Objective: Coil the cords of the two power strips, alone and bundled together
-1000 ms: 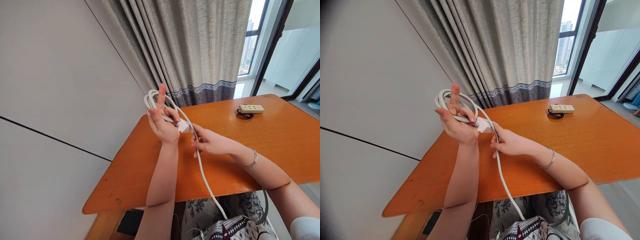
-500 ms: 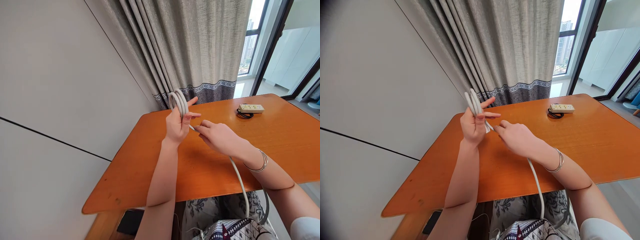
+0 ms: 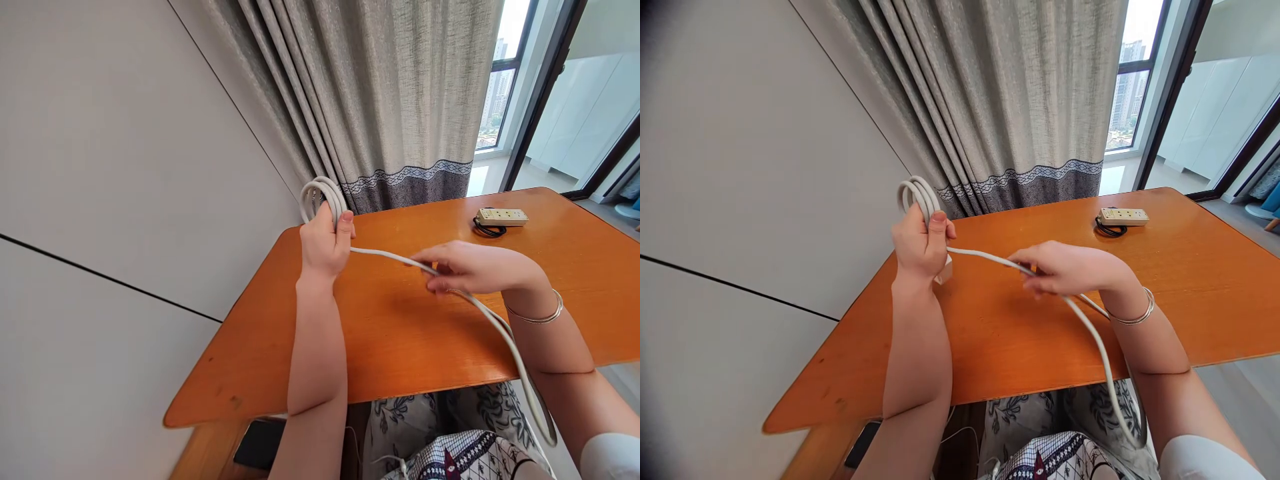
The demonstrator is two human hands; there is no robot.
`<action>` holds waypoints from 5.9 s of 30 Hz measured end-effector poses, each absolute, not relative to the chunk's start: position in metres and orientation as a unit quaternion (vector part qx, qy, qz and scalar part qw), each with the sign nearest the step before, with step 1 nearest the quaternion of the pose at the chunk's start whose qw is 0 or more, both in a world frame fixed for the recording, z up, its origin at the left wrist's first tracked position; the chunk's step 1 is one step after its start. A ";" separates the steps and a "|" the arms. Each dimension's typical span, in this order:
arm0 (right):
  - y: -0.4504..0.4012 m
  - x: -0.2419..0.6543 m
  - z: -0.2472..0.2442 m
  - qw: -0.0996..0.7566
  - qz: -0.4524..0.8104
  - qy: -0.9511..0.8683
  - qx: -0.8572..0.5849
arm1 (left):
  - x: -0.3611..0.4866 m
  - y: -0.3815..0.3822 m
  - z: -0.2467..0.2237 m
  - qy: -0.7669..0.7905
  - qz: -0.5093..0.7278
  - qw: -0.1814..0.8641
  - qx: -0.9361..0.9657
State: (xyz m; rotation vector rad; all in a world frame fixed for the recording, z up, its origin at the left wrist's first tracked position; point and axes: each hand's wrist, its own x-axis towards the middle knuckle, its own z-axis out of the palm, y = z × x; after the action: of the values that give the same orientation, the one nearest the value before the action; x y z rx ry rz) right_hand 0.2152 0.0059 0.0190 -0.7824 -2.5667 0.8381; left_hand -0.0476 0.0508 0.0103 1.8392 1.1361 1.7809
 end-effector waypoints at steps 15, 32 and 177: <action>0.063 0.206 -0.014 0.504 -0.051 -0.778 -0.373 | -0.004 0.037 0.003 0.115 0.364 0.692 0.612; 0.083 0.215 -0.016 0.200 0.137 -0.834 -0.495 | -0.082 0.039 0.030 0.075 0.777 0.474 0.407; 0.001 0.188 0.007 0.483 -0.239 -0.798 -0.268 | 0.017 0.041 -0.012 0.213 0.520 0.530 0.635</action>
State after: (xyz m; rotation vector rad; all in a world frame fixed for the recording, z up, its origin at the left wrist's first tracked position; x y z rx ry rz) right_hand 0.1884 0.0013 0.0066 -0.6534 -1.9448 -0.5813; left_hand 0.0174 0.0411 -0.0118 1.5163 0.5085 1.2426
